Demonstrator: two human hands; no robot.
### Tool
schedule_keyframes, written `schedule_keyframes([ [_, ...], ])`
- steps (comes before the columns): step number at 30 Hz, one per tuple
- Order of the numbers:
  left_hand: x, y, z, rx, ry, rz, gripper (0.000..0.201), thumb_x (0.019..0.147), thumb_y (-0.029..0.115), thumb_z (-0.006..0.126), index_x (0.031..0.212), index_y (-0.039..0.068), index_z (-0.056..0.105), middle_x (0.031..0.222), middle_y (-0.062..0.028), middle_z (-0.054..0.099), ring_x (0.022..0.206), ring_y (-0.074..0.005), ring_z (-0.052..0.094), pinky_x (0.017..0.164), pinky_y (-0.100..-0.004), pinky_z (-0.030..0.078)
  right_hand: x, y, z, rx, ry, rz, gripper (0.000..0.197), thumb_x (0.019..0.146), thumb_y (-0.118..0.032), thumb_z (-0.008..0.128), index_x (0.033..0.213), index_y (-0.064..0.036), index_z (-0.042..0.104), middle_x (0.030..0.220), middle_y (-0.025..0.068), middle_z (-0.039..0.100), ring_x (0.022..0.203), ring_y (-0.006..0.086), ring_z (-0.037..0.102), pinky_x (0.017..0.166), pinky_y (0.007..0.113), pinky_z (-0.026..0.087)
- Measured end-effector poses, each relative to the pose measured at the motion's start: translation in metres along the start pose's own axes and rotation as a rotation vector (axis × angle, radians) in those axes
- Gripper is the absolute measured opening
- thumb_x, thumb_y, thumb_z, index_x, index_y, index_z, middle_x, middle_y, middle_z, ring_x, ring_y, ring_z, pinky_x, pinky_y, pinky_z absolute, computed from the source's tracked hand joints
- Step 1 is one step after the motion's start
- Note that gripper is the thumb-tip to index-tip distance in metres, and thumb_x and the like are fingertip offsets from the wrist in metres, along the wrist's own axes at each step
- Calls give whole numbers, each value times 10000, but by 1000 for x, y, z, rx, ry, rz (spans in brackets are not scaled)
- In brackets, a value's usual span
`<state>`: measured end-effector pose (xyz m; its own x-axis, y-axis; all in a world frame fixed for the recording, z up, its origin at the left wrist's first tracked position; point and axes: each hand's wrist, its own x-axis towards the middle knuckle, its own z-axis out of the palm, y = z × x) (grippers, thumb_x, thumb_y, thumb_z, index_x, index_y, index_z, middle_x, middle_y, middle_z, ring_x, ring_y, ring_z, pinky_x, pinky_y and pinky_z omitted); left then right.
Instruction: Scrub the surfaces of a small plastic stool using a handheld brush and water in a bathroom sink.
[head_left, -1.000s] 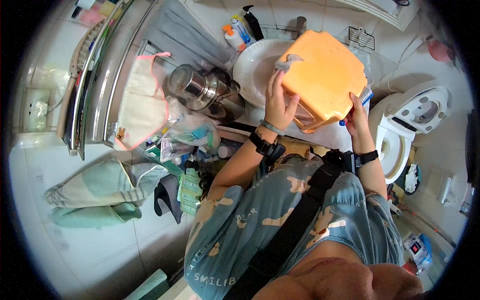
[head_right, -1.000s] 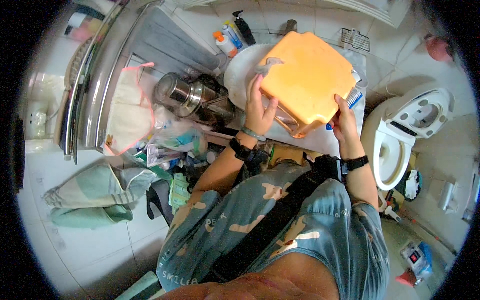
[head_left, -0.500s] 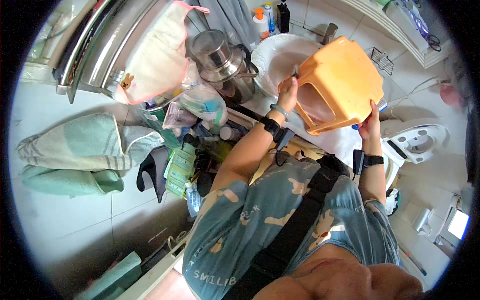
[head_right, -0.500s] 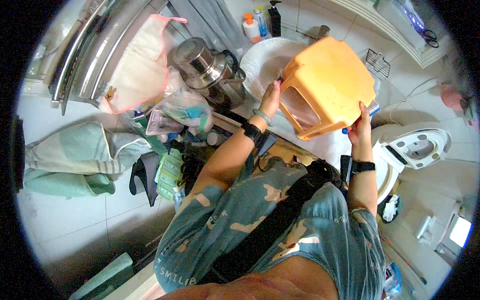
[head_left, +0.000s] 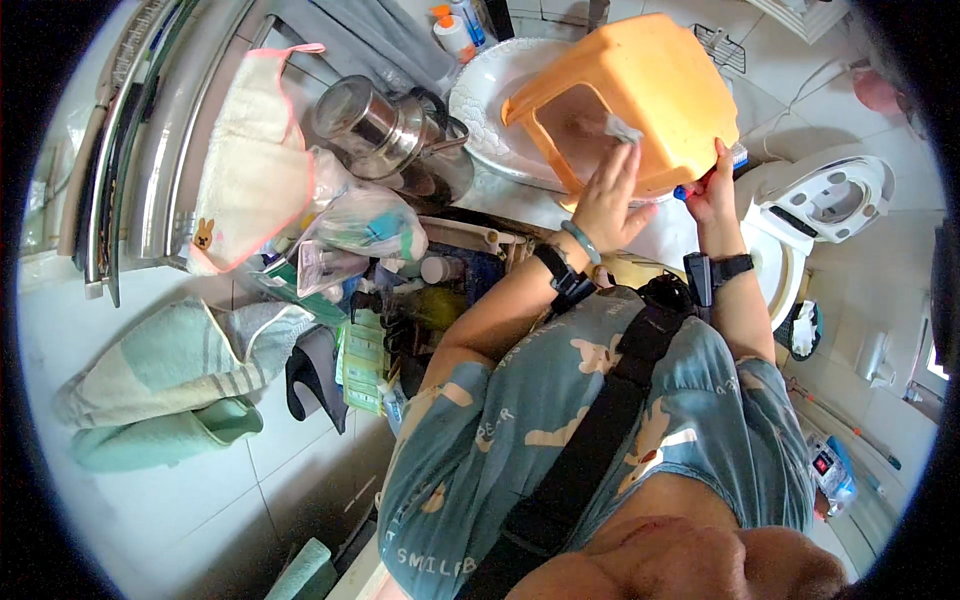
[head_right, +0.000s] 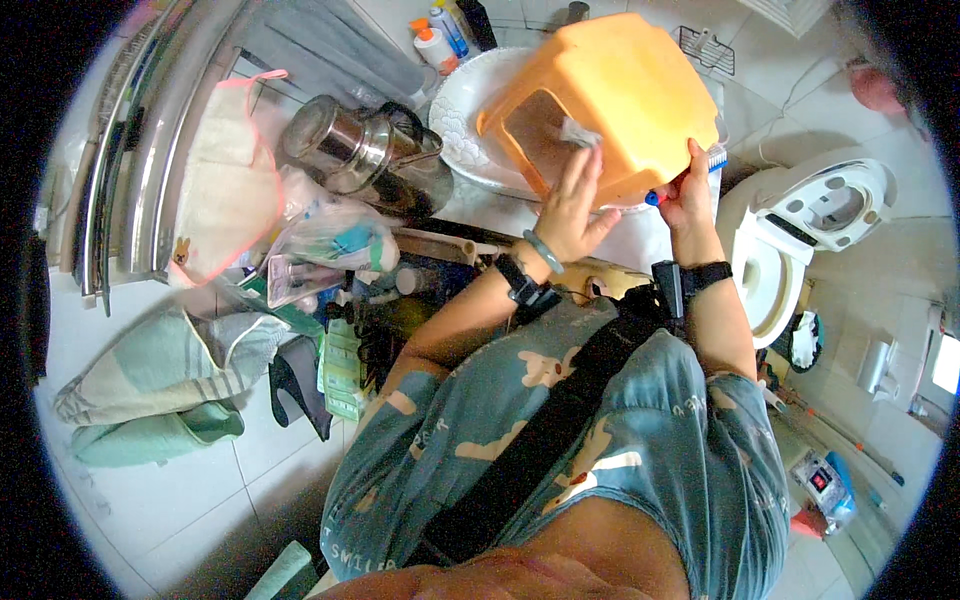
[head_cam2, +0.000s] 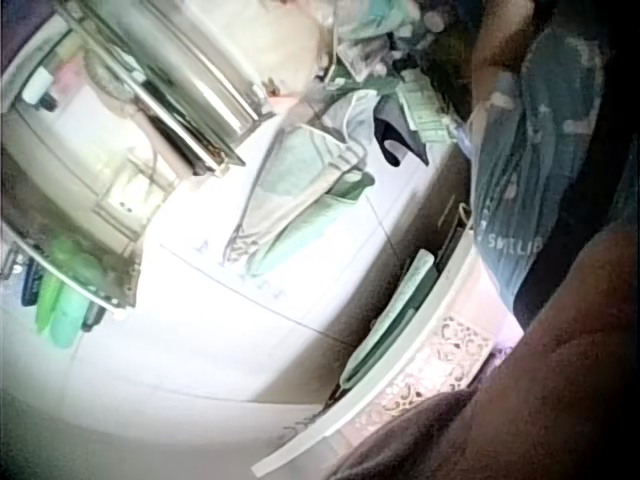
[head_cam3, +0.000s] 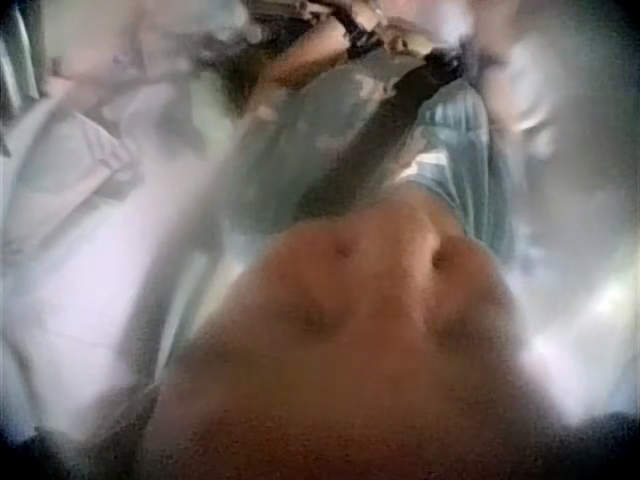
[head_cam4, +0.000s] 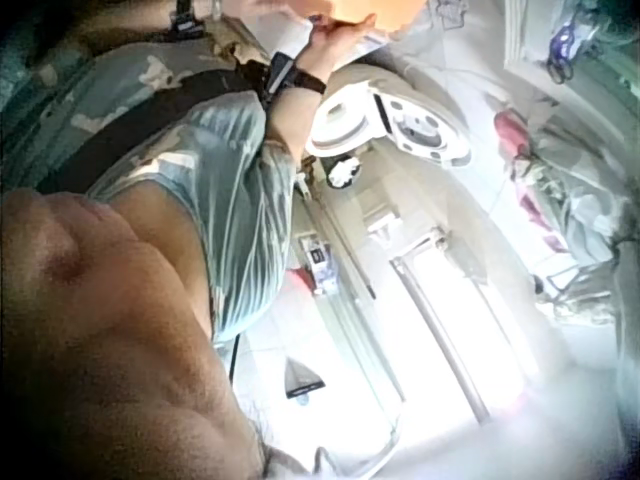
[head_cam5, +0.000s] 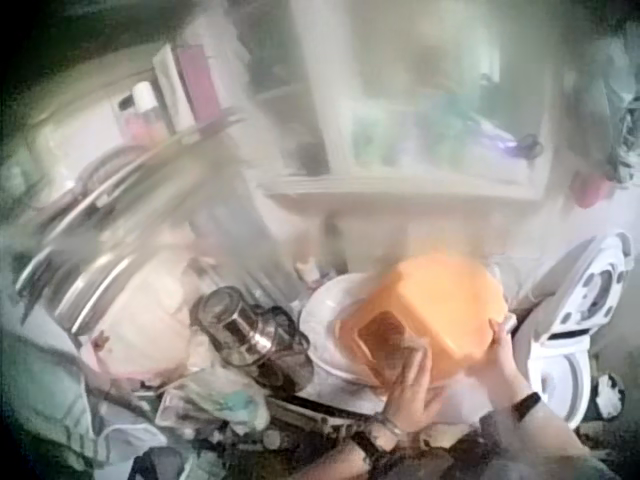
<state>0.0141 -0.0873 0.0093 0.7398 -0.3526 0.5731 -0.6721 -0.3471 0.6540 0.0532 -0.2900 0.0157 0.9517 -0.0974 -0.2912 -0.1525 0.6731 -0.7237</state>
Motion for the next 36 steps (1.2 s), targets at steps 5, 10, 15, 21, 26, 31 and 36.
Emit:
schedule_keyframes([
  [5,-3,-3,7,174,-122,177,776,808,406,575,1366,-28,255,1398,-221,269,1275,-429,272,1053,-474,244,-5,-6,8,48,108,15,379,887,-412,471,1095,-100,528,911,15,632,510,99,480,377,214,302],
  [10,60,2,-10,139,70,55,813,809,427,571,1383,-24,212,1380,-272,283,1281,-443,253,1054,-479,236,-2,-6,-7,160,-15,23,388,888,-398,452,1116,-91,514,931,42,631,477,88,455,365,202,299],
  [15,77,12,-5,44,-2,160,788,834,423,545,1386,-29,211,1393,-268,273,1301,-431,237,1067,-472,216,-1,0,-12,330,51,-7,430,888,-423,439,1144,-86,516,1009,73,613,564,118,509,385,203,347],
  [21,22,11,27,142,-250,292,707,796,312,597,1365,12,303,1400,-183,321,1314,-328,280,1081,-410,245,-14,-8,-10,342,289,-36,400,868,-417,427,1039,-78,554,792,46,577,406,109,300,385,223,297],
  [26,15,4,36,356,-37,303,590,772,188,609,1326,118,421,1408,-91,342,1234,-288,397,994,-377,380,-11,-9,-26,467,53,-24,382,873,-398,430,1032,-76,558,816,45,591,422,110,298,368,214,268],
  [31,46,14,34,444,44,541,546,772,201,588,1300,156,460,1389,-77,359,1242,-309,382,1008,-438,353,-12,-2,-10,414,98,-9,419,881,-413,452,1128,-88,547,1072,79,599,1024,209,560,833,343,494],
  [36,56,13,32,334,90,381,431,831,95,469,1260,65,489,1374,-115,380,1286,-294,341,1035,-422,332,-20,-7,3,463,164,4,427,880,-436,445,1094,-83,557,948,65,615,614,148,513,522,276,449],
])
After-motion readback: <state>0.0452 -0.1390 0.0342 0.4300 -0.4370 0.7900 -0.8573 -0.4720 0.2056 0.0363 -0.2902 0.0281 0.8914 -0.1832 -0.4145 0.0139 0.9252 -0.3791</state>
